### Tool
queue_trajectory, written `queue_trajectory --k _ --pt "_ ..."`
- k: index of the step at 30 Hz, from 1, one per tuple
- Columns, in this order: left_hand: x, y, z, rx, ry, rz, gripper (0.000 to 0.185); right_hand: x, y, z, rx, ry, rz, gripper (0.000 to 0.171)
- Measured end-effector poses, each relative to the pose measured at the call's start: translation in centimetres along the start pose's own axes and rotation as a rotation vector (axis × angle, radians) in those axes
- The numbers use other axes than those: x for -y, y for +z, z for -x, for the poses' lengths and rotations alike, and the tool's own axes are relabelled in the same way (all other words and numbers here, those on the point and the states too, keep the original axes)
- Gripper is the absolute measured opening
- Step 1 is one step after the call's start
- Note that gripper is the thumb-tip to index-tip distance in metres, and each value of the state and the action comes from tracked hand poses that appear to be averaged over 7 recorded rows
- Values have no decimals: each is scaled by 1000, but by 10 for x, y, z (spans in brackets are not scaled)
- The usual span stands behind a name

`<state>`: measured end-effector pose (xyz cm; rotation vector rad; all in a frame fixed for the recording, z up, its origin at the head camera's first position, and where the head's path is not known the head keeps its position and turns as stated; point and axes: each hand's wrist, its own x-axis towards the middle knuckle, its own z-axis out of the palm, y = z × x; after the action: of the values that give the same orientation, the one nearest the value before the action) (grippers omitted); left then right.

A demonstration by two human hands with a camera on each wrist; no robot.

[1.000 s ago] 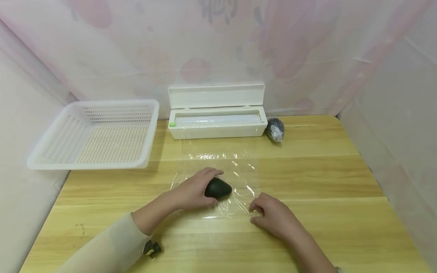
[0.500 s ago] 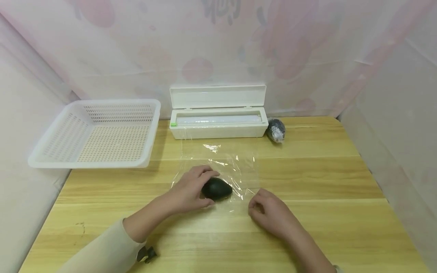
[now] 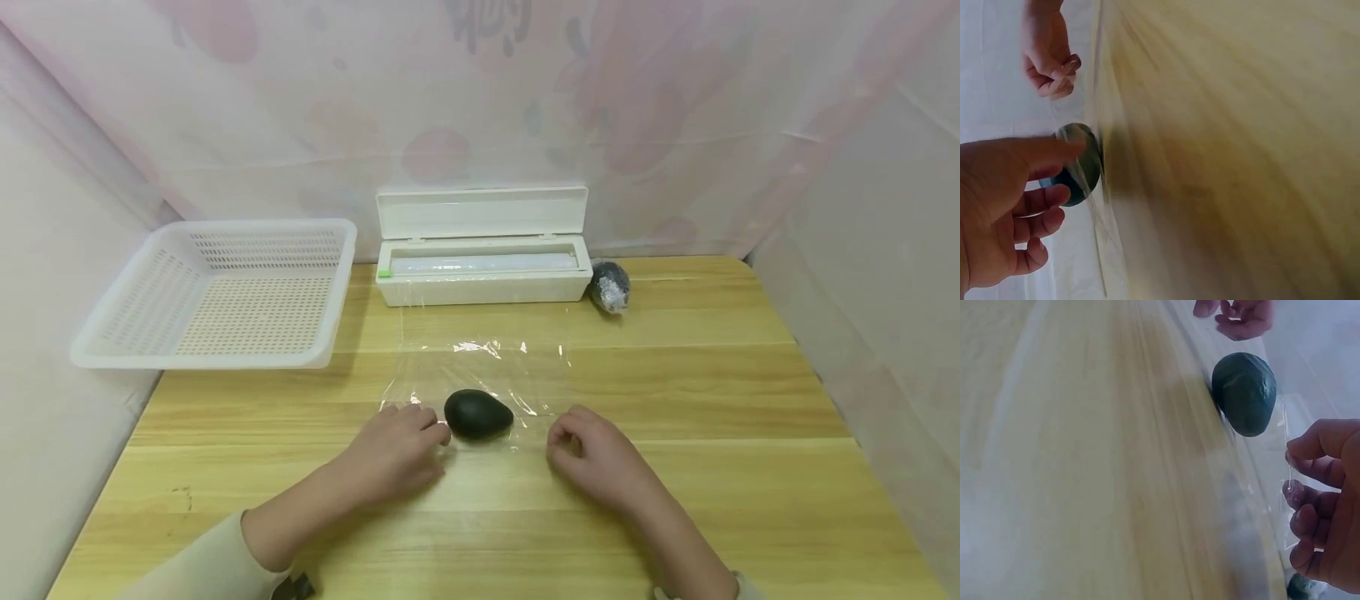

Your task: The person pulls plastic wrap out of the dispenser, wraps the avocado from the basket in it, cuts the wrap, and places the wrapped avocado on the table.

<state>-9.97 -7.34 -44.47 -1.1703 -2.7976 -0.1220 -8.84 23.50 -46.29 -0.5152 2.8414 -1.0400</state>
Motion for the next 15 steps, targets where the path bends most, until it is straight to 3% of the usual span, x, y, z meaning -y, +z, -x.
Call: queue_trajectory --k 6,15 --pt "3 5 2 -102 5 -39 4 -1 -1 -3 0 5 -13 17" --pt "7 7 3 -217 5 97 7 0 -5 -4 -11 -29 -49 18"
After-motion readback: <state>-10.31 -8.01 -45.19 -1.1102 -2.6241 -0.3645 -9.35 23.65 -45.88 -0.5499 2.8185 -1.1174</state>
